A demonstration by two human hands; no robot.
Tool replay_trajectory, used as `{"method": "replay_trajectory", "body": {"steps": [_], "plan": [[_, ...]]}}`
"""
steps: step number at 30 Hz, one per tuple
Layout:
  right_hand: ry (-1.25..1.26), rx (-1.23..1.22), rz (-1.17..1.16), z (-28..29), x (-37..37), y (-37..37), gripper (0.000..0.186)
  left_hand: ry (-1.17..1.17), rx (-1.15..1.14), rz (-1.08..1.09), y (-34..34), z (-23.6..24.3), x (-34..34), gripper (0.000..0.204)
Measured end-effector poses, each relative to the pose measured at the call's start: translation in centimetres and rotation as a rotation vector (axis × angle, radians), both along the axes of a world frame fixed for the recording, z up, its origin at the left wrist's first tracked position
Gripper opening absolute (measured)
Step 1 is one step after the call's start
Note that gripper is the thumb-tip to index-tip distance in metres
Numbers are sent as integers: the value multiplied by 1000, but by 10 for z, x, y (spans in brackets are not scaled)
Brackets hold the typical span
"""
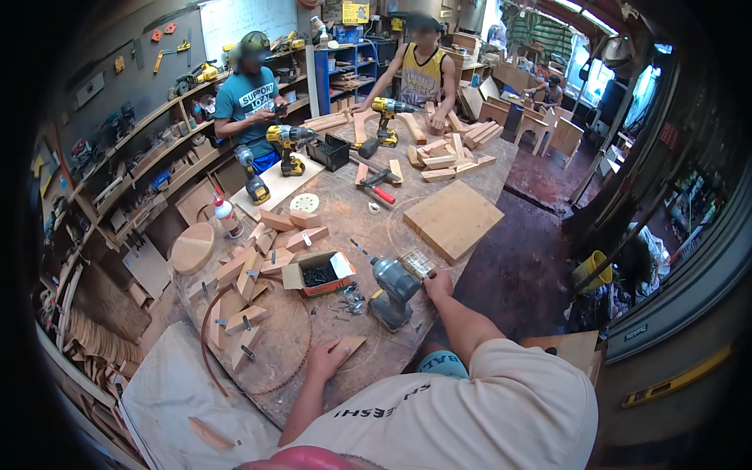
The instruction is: The person attaches metal brackets to wooden blocks, positioning screws through the brackets and securing them with a power drill.
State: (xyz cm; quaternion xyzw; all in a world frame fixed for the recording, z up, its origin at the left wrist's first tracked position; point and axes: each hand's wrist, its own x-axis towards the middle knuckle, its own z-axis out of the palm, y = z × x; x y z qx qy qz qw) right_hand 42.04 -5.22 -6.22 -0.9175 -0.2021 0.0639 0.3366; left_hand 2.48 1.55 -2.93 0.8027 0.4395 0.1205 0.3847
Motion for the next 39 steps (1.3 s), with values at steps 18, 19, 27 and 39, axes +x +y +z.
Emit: {"method": "replay_trajectory", "body": {"steps": [18,19,27,39], "plan": [[405,880,35,93,-34,-48,6,-219,349,99,-15,21,-5,29],[280,967,153,113,-41,-50,7,-212,339,94,-20,36,-2,29],[-640,923,842,270,-110,-49,20,-1003,-310,-232,-18,162,68,32],[-678,778,1092,265,-132,-59,10,-1093,-593,-265,-12,186,98,21]]}}
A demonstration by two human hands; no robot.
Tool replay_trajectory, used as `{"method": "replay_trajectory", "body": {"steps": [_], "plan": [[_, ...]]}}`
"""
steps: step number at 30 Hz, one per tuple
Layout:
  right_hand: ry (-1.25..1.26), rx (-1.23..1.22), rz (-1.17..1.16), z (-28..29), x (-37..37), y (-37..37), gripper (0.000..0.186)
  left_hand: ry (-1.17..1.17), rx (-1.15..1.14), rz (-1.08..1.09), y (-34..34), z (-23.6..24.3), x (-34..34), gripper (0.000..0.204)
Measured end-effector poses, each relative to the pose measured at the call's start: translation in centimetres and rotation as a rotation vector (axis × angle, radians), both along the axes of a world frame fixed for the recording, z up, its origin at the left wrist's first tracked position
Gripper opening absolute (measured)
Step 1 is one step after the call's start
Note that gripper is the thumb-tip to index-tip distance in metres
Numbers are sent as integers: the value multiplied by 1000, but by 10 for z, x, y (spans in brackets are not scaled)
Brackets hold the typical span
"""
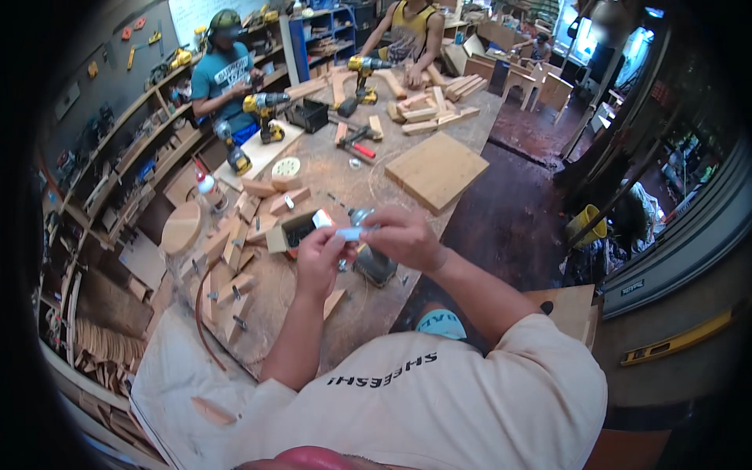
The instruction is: The person attaches metal brackets to wooden blocks, positioning screws through the brackets and securing them with a power drill.
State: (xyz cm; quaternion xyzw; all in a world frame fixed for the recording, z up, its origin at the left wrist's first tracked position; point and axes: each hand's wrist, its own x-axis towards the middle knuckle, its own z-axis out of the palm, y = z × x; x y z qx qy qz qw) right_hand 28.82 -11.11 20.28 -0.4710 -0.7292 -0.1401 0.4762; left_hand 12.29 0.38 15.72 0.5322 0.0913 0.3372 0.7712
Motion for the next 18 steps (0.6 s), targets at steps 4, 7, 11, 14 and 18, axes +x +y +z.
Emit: {"method": "replay_trajectory", "body": {"steps": [4,7,11,14,18], "plan": [[-13,-132,18,-13,-5,-7,14,88,30,-30,-4,-8,-17,14],[10,-274,103,-16,-8,-11,20,229,76,-171,-4,-19,-30,9],[-8,-427,193,-25,-21,-10,21,328,77,-350,-6,-36,-48,13],[-43,-548,220,-32,-38,-5,19,432,78,-361,-11,-43,-57,17],[46,-597,213,-47,-55,5,17,482,151,-299,-17,-49,-78,22]]}}
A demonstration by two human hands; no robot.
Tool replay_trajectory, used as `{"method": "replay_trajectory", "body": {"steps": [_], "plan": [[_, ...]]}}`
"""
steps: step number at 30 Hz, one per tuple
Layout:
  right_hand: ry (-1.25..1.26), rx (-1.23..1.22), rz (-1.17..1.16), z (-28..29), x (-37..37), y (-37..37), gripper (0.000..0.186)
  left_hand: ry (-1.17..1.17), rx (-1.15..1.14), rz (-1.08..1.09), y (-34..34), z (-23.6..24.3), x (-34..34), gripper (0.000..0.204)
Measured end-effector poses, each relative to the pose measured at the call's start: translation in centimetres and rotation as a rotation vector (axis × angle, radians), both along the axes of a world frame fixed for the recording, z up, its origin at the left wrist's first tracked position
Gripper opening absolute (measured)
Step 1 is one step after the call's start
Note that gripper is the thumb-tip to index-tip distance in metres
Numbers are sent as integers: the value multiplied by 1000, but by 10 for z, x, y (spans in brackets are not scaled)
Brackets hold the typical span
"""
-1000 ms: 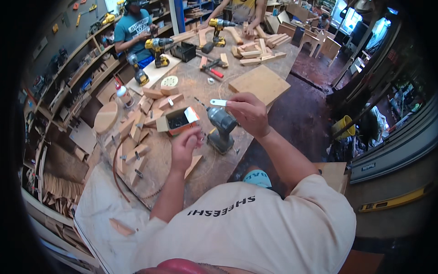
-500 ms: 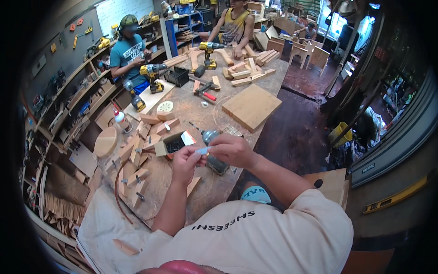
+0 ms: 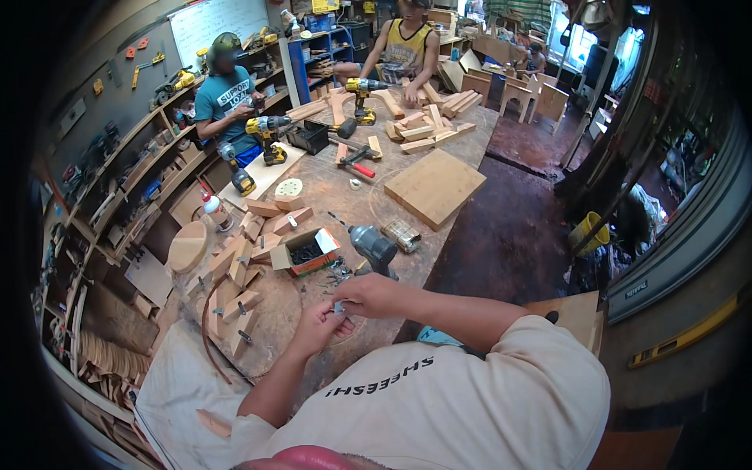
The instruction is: The person attaches metal brackets to wooden blocks, positioning screws through the brackets and securing them with a power drill.
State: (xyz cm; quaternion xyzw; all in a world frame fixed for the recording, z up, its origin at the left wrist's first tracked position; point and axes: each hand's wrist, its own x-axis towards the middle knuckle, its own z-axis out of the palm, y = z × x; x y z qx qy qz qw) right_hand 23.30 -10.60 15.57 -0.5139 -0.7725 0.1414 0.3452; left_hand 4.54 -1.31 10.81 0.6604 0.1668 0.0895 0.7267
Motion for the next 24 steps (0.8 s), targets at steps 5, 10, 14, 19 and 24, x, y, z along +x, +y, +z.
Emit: {"method": "replay_trajectory", "body": {"steps": [5,10,14,19,24], "plan": [[57,-16,-136,-15,-11,7,14,-65,-15,181,-9,-8,-4,22],[81,19,-211,-11,-10,5,13,-105,-34,273,-26,-10,9,20],[35,78,-262,-14,-4,4,12,-112,-62,315,-34,-3,19,19],[2,112,-253,-21,0,4,10,-100,-57,295,-31,-4,20,20],[-29,210,-225,-20,2,2,9,-112,-54,283,-32,2,22,22]]}}
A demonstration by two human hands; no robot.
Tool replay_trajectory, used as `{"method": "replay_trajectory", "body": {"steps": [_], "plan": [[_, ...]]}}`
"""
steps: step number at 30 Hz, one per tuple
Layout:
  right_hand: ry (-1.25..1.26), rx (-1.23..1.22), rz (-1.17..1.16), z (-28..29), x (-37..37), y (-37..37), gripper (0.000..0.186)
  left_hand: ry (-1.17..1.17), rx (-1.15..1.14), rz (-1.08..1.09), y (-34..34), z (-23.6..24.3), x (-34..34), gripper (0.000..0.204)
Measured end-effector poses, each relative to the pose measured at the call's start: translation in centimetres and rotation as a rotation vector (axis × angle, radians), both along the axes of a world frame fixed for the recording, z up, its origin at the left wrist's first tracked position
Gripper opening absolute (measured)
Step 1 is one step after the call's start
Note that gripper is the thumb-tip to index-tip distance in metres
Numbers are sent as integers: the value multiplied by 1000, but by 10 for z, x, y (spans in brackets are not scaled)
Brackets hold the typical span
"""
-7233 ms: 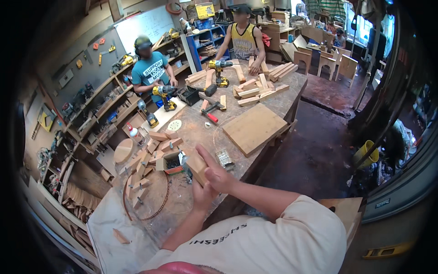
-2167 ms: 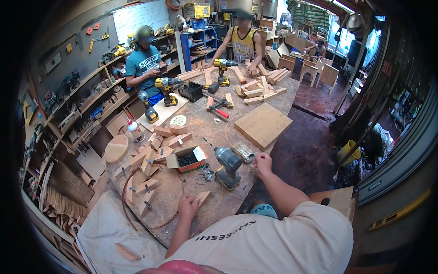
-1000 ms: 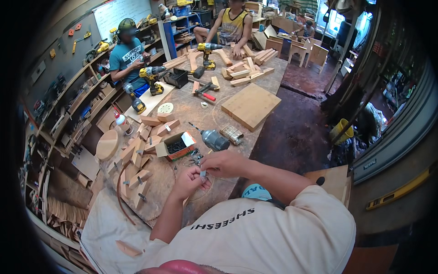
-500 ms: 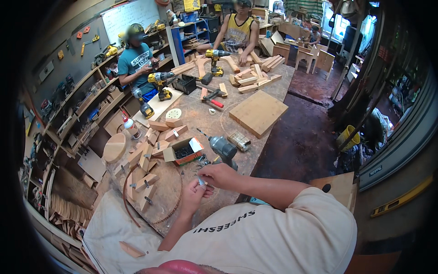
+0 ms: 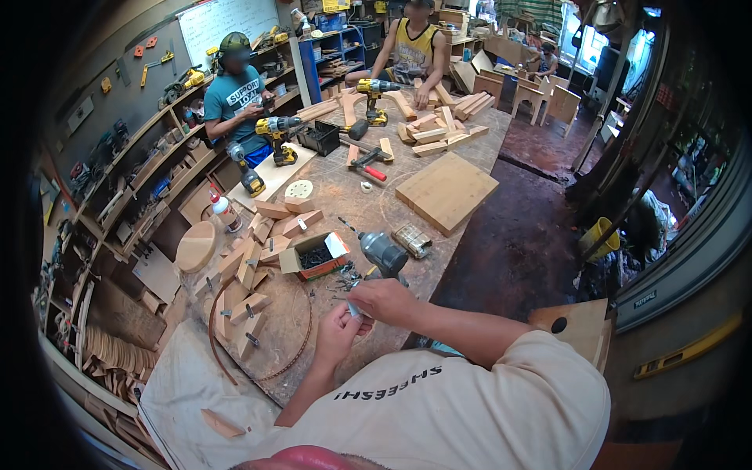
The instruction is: The person attaches metal brackets to wooden blocks, positioning screws through the brackets and securing them with a power drill.
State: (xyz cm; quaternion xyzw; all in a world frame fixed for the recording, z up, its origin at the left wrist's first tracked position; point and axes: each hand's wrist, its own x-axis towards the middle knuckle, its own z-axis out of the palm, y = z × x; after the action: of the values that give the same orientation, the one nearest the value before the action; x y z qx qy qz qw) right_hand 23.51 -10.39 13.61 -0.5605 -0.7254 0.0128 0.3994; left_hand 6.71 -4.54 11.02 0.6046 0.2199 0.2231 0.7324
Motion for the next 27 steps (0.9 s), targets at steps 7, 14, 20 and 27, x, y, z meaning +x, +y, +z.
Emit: {"method": "replay_trajectory", "body": {"steps": [7,14,20,27], "plan": [[-18,11,29,-4,1,0,9,1,-4,23,-4,3,-3,19],[5,6,56,-5,1,1,10,27,-1,27,-4,3,-3,20],[54,-36,8,3,-3,1,17,-4,4,26,-1,1,-5,26],[64,45,79,2,0,11,15,39,91,47,10,3,-5,24]]}}
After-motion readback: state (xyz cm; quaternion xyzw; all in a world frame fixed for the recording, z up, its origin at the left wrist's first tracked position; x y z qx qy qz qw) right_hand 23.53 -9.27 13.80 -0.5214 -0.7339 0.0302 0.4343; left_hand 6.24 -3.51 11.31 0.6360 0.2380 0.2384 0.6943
